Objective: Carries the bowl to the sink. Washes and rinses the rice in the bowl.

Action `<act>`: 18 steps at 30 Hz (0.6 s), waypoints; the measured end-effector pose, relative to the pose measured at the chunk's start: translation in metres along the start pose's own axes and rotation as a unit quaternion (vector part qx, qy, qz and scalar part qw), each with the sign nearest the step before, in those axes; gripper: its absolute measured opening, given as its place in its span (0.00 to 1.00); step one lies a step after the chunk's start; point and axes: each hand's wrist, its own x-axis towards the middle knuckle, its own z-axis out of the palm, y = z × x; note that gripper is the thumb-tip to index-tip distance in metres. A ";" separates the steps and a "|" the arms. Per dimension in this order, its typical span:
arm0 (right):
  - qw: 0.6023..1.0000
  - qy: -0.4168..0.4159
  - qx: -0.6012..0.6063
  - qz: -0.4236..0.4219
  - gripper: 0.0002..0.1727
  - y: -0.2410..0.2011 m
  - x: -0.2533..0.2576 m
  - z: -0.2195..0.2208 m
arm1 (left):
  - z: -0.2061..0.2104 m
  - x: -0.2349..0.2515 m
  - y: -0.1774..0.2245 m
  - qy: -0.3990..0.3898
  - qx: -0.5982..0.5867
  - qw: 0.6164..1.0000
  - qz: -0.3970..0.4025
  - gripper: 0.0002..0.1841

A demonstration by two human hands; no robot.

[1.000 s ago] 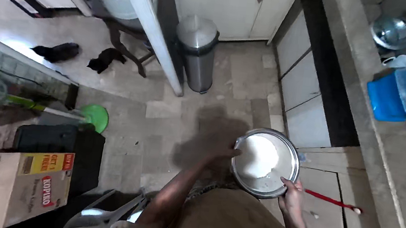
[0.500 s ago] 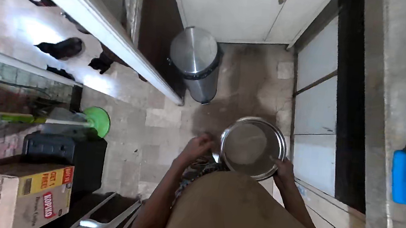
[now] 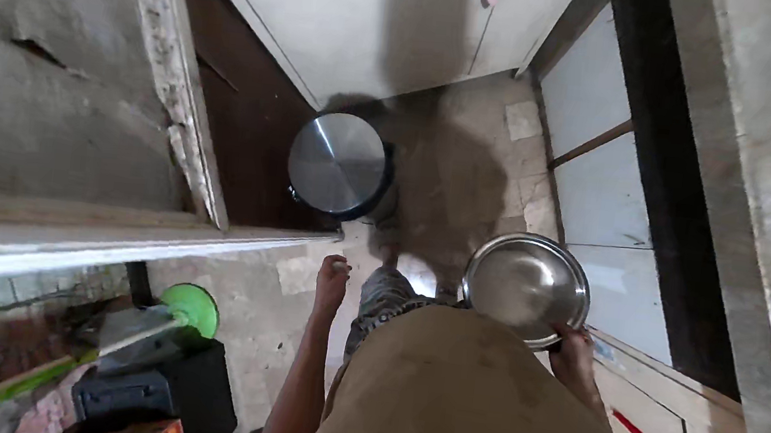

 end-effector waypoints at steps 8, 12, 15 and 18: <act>0.998 0.045 0.013 0.038 0.22 0.006 -0.025 0.059 | -0.034 0.071 0.030 -0.026 0.066 0.995 -0.074 0.20; 0.998 0.042 0.004 0.049 0.23 -0.002 -0.028 0.081 | -0.046 0.102 0.050 0.021 0.123 0.991 -0.046 0.22; 0.998 0.043 0.006 0.048 0.22 -0.006 -0.026 0.093 | -0.053 0.128 0.066 0.042 0.137 0.990 -0.006 0.23; 0.997 0.057 0.007 0.045 0.23 -0.016 -0.026 0.107 | -0.051 0.160 0.083 0.050 0.118 0.991 0.028 0.28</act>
